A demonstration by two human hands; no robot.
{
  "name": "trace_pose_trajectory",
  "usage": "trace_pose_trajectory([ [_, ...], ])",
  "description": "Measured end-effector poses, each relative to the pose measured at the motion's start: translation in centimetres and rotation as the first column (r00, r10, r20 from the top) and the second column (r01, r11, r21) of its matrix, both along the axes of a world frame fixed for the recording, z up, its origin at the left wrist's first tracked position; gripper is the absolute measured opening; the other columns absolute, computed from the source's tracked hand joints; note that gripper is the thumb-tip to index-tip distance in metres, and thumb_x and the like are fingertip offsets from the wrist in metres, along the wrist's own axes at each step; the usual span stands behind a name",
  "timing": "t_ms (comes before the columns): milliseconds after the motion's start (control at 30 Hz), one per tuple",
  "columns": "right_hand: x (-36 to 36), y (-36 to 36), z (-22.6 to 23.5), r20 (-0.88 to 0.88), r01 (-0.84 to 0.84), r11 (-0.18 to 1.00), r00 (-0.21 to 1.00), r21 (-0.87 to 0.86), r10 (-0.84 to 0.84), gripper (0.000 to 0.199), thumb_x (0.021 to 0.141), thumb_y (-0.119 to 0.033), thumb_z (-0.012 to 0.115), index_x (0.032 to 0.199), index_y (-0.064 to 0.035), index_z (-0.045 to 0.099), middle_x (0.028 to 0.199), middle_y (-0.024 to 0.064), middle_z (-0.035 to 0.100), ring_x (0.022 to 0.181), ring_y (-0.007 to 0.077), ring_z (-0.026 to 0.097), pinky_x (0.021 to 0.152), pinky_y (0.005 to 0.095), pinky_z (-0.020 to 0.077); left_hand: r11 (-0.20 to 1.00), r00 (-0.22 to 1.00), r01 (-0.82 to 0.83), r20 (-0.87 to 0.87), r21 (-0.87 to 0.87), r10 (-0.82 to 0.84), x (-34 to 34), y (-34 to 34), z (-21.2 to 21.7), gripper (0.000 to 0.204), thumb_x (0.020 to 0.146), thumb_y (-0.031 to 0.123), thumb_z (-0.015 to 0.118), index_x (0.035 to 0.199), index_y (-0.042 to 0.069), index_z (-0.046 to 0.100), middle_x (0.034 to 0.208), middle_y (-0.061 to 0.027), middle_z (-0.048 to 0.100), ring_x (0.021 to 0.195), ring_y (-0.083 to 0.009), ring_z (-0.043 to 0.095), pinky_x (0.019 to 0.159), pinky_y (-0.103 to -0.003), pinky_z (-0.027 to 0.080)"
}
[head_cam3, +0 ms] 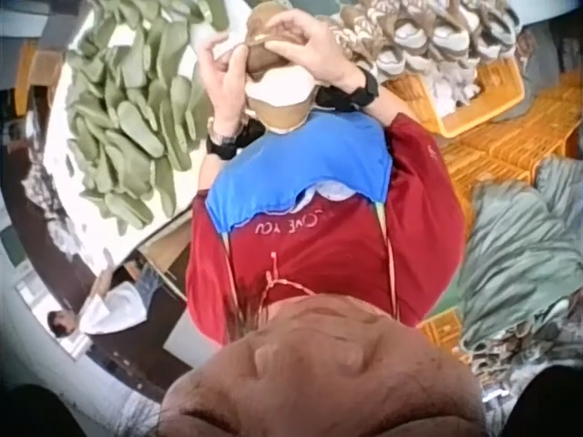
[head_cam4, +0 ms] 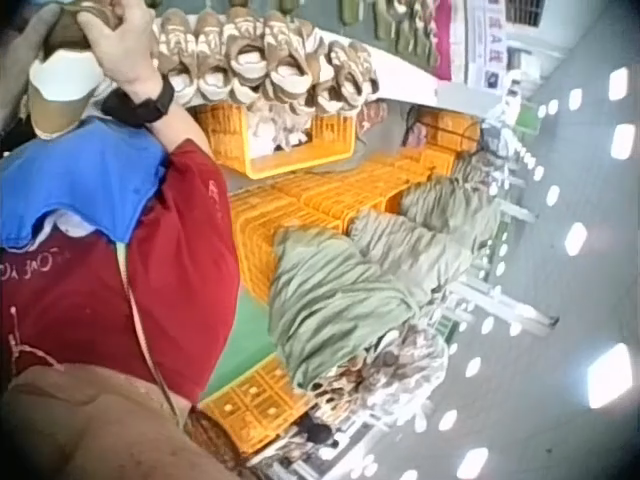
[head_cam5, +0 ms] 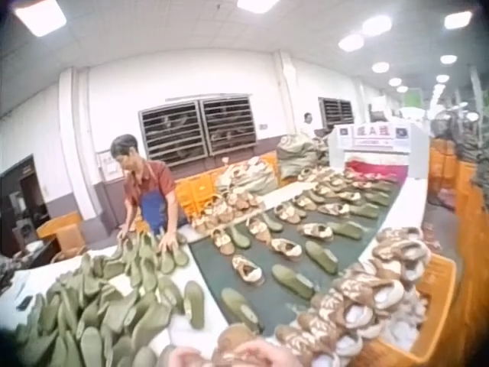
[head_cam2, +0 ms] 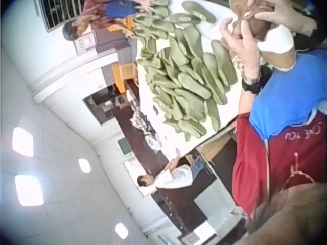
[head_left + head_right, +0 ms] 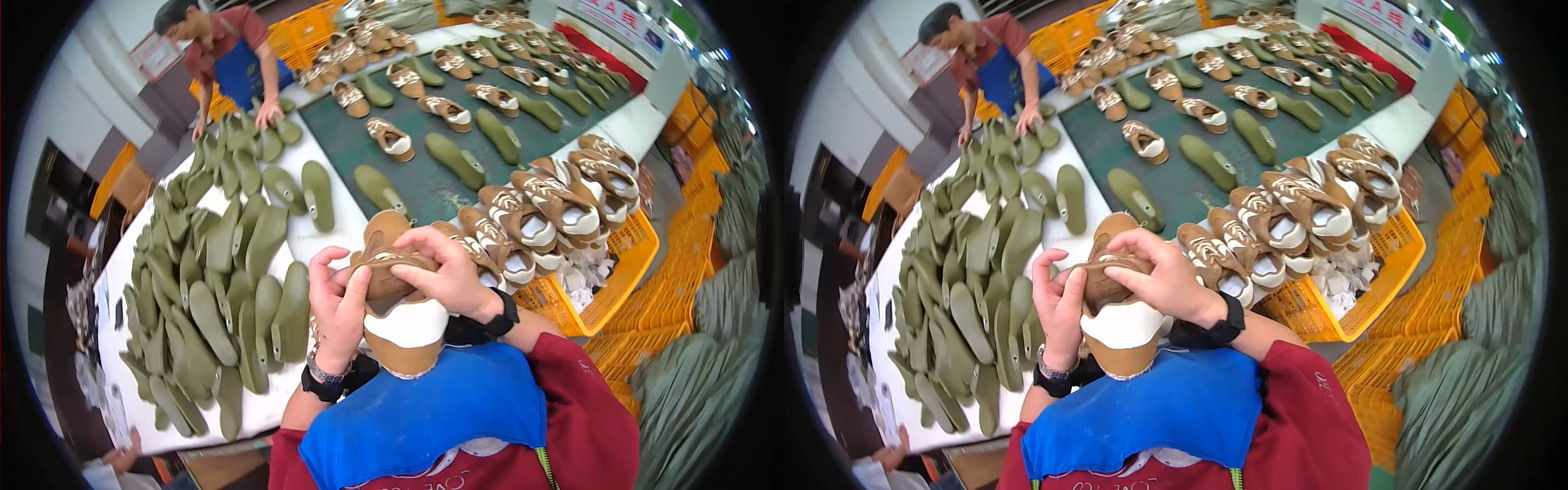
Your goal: Inserting green plastic shoe lasts into brown sneakers and placing them onto a conveyor belt for processing.
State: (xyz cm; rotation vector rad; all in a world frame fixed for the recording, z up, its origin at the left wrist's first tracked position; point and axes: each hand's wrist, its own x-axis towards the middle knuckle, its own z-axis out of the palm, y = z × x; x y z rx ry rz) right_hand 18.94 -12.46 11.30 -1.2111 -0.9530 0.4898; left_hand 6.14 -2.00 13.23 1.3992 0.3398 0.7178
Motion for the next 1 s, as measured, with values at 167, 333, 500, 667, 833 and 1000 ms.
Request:
trace_pose_trajectory([
  [167, -0.8, -0.7, 2.3, -0.212, -0.196, 0.981, 0.959, -0.007, 0.19, 0.026, 0.084, -0.006, 0.061, 0.106, -0.0022, 0.048, 0.088, 0.0047, 0.061, 0.08, 0.0065, 0.057, 0.067, 0.0203, 0.0469, 0.996, 1.0, 0.001, 0.027, -0.087, 0.001, -1.5, -0.7, 1.1, 0.031, 0.091, 0.01, 0.05, 0.114, 0.005, 0.029, 0.091, -0.0163, 0.064, 0.08, -0.0139, 0.06, 0.07, -0.024, 0.047],
  [333, -1.4, -1.4, 2.3, -0.185, -0.176, 0.984, 0.967, 0.019, 0.177, 0.028, 0.084, -0.006, 0.06, 0.108, -0.0028, 0.046, 0.083, 0.0043, 0.06, 0.073, 0.0047, 0.057, 0.06, 0.0188, 0.0451, 0.993, 0.991, 0.088, 0.11, -0.084, -0.079, -2.0, -1.3, 1.2, 0.031, 0.092, 0.01, 0.049, 0.114, 0.005, 0.029, 0.088, -0.0146, 0.063, 0.078, -0.012, 0.059, 0.068, -0.023, 0.047],
  [500, -1.8, -1.9, 2.8, -0.147, -0.157, 0.988, 0.977, -0.002, 0.155, 0.028, 0.085, -0.006, 0.06, 0.108, -0.0031, 0.044, 0.081, 0.0042, 0.061, 0.069, 0.0039, 0.056, 0.056, 0.0178, 0.0434, 0.991, 0.99, 0.096, 0.107, -0.094, -0.086, -2.3, -1.4, 1.2, 0.031, 0.091, 0.009, 0.049, 0.114, 0.004, 0.029, 0.088, -0.015, 0.062, 0.079, -0.012, 0.059, 0.068, -0.023, 0.047],
  [667, -1.9, -2.0, 3.0, -0.168, -0.163, 0.987, 0.972, 0.017, 0.163, 0.029, 0.085, -0.006, 0.06, 0.109, -0.0025, 0.044, 0.086, 0.0066, 0.061, 0.074, 0.0062, 0.058, 0.06, 0.0188, 0.0455, 0.985, 0.99, 0.097, 0.113, -0.142, -0.081, -2.1, -1.8, 1.5, 0.03, 0.091, 0.011, 0.05, 0.114, 0.004, 0.03, 0.087, -0.0139, 0.061, 0.078, -0.0111, 0.057, 0.069, -0.023, 0.045],
  [833, -2.1, -2.1, 3.3, -0.167, -0.155, 0.988, 0.974, 0.011, 0.154, 0.029, 0.085, -0.005, 0.06, 0.109, -0.0014, 0.044, 0.091, 0.0084, 0.061, 0.08, 0.0091, 0.059, 0.065, 0.0201, 0.0475, 0.979, 0.99, 0.098, 0.118, -0.181, -0.077, -2.1, -1.9, 1.5, 0.03, 0.091, 0.013, 0.05, 0.113, 0.005, 0.031, 0.086, -0.0125, 0.061, 0.077, -0.0105, 0.056, 0.069, -0.022, 0.044],
  [1000, -2.1, -1.9, 3.3, -0.116, -0.141, 0.99, 0.983, 0.011, 0.142, 0.027, 0.085, -0.005, 0.059, 0.107, 0.0002, 0.045, 0.095, 0.0098, 0.06, 0.083, 0.0102, 0.059, 0.067, 0.0209, 0.048, 0.976, 0.989, 0.104, 0.124, -0.191, -0.081, -2.1, -1.7, 1.3, 0.03, 0.091, 0.012, 0.05, 0.114, 0.005, 0.031, 0.086, -0.0125, 0.061, 0.077, -0.0105, 0.056, 0.069, -0.022, 0.044],
])
